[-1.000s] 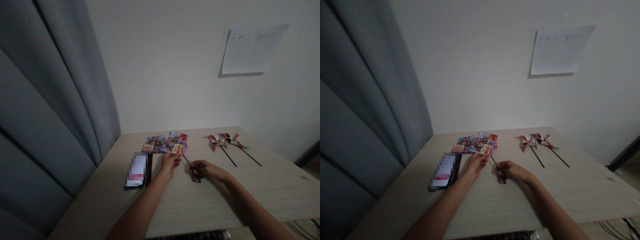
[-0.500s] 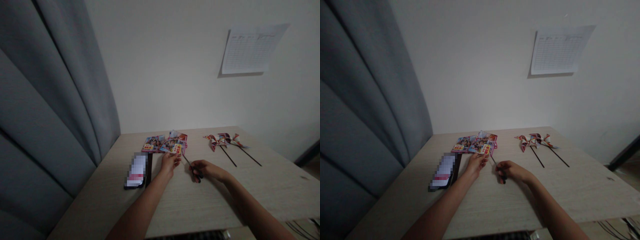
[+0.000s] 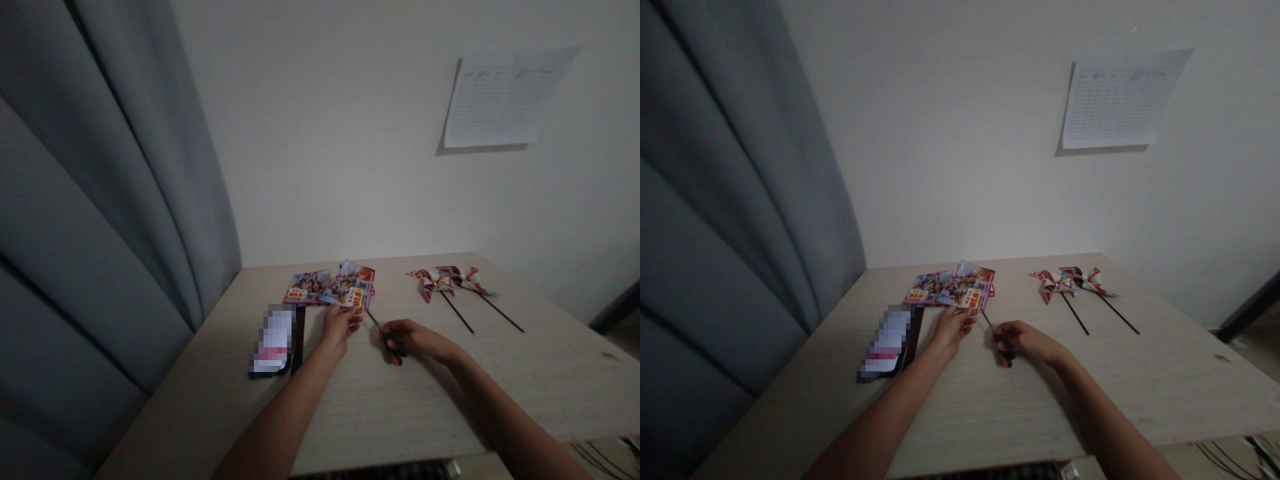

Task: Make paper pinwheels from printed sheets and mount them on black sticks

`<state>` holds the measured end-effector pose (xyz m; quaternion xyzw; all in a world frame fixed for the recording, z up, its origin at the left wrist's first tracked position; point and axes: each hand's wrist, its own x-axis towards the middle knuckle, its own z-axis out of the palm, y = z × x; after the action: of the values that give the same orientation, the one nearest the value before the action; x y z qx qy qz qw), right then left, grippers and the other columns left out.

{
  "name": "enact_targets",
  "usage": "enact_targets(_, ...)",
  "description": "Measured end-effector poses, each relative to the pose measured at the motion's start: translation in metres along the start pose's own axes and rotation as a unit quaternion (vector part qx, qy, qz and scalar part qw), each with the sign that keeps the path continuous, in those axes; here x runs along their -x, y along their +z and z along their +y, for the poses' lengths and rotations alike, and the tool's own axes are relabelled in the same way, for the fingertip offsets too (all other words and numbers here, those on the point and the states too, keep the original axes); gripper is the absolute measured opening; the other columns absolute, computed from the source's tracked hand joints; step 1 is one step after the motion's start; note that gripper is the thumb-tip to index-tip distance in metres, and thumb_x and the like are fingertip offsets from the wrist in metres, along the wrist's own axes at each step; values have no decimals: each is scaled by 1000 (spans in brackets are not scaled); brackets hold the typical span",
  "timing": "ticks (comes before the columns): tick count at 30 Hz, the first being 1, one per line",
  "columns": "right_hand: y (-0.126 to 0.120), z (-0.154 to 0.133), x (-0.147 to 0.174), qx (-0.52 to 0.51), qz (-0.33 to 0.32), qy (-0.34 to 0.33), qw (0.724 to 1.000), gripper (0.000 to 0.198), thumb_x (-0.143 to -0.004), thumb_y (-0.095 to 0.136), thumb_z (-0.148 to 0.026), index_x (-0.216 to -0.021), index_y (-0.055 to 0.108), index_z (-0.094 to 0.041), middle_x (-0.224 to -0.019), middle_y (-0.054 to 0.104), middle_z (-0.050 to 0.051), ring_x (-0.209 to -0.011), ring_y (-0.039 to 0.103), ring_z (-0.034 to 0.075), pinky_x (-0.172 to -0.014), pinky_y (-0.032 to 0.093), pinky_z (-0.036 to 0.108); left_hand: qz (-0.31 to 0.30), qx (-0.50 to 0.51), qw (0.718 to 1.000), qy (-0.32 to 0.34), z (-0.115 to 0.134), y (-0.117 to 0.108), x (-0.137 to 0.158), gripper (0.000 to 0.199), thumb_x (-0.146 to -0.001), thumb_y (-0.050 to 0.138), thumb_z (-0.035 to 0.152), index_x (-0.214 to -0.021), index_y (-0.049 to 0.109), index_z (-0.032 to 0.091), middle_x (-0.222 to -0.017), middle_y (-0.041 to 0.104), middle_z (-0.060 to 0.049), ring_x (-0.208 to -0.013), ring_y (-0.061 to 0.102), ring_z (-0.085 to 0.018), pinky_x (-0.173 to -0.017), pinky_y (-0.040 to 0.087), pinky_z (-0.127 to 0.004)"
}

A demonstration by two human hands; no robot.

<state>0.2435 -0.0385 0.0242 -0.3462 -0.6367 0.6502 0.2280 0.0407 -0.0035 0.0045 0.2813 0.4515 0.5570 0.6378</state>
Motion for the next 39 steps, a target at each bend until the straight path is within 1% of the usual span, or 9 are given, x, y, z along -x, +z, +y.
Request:
enact_targets(7, 4, -5, 1, -12, 20, 16, 1000, 30, -75, 68, -37, -90, 56, -14, -65, 62, 0, -56, 59, 13, -57, 39, 27, 1, -2, 1000, -2, -1, -1, -1, 21, -73, 77, 13, -87, 60, 14, -76, 71, -4, -53, 63, -9, -50, 44, -18)
enact_targets(16, 2, 0, -2, -13, 16, 19, 1000, 34, -75, 70, -41, -91, 57, -13, -63, 60, 0, -57, 59, 14, -56, 36, 27, 1, -3, 1000, 0, -1, -2, -2, 25, -70, 81, 17, -85, 60, 15, -75, 71, -4, -52, 61, -8, -50, 43, -18)
enact_targets(21, 2, 2, -2, -14, 22, 8, 1000, 35, -76, 71, -41, -92, 58, -13, -62, 59, -2, -55, 58, 14, -56, 35, 27, 1, -5, 1000, 1, -1, -1, -2, 24, -71, 81, 17, -85, 61, 14, -75, 71, -4, -51, 60, -7, -49, 43, -18)
enact_targets(28, 4, 6, -3, -49, 33, -2, 998, 39, -76, 72, -45, -94, 59, -13, -64, 58, -2, -56, 59, 14, -58, 39, 28, 9, -8, 1000, 2, -2, -2, -3, 21, -72, 78, 14, -85, 61, 14, -76, 71, -4, -49, 57, -6, -48, 42, -18)
enact_targets(35, 8, -3, -3, -34, 45, -5, 998, 44, -76, 72, -50, -93, 59, -12, -63, 59, -1, -57, 58, 14, -57, 39, 29, 0, -12, 1000, 1, -5, -1, -3, 25, -69, 81, 17, -83, 60, 14, -74, 70, -2, -47, 54, -5, -46, 39, -17)
enact_targets(39, 10, -5, -4, -44, 53, -8, 998, 46, -73, 75, -51, -92, 59, -13, -62, 57, -2, -56, 58, 14, -58, 41, 29, -2, -13, 1000, 3, -6, 0, -3, 23, -71, 79, 17, -83, 60, 15, -75, 71, -3, -47, 54, -5, -46, 39, -17)
